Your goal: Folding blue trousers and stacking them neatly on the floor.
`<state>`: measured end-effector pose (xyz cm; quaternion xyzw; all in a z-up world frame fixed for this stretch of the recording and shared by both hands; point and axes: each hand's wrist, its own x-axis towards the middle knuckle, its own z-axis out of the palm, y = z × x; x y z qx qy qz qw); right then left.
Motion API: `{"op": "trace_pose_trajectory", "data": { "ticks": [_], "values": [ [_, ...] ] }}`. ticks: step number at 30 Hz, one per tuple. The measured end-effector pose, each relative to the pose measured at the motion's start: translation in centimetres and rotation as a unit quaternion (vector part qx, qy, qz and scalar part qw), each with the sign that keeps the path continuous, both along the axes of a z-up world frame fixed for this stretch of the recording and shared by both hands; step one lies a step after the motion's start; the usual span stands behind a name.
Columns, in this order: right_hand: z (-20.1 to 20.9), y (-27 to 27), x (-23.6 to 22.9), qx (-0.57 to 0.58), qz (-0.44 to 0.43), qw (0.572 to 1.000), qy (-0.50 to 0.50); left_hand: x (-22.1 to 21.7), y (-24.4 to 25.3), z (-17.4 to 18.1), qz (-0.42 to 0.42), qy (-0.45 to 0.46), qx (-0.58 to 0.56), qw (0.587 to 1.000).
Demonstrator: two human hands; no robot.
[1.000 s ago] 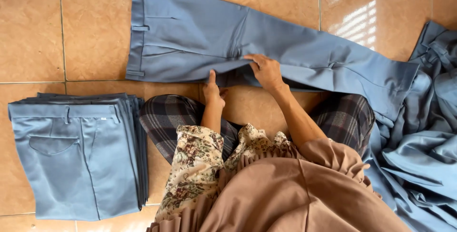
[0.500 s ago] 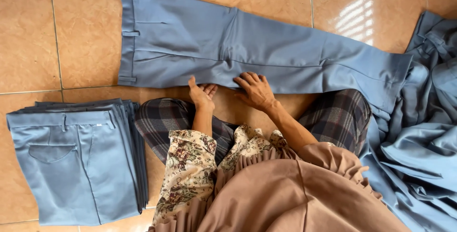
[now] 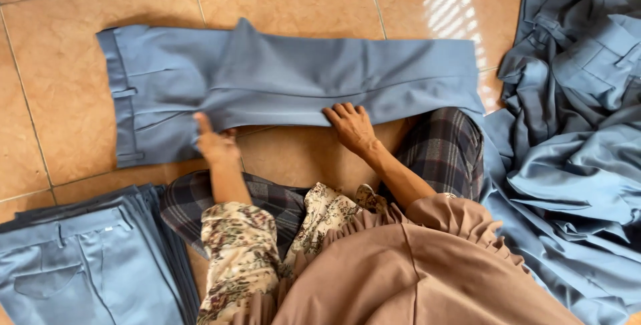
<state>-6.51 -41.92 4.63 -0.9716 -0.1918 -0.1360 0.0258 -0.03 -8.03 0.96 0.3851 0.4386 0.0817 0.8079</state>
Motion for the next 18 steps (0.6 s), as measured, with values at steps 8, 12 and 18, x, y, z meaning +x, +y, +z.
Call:
{"op": "trace_pose_trajectory", "data": {
  "ticks": [8,12,18],
  "values": [
    [0.5,-1.1,-0.1,0.025,-0.021,0.999,-0.006,0.7,8.9,-8.1,0.051,0.021,0.026,0.998],
    [0.7,-1.7,1.1,0.06,-0.023,0.998,0.021,-2.1,2.5,-4.1,0.037,0.141,0.063,0.987],
    [2.0,-2.9,-0.2,0.096,0.038,0.994,0.045,-3.5,-8.6,1.2,-0.066,0.129,-0.07,0.987]
  ]
}}
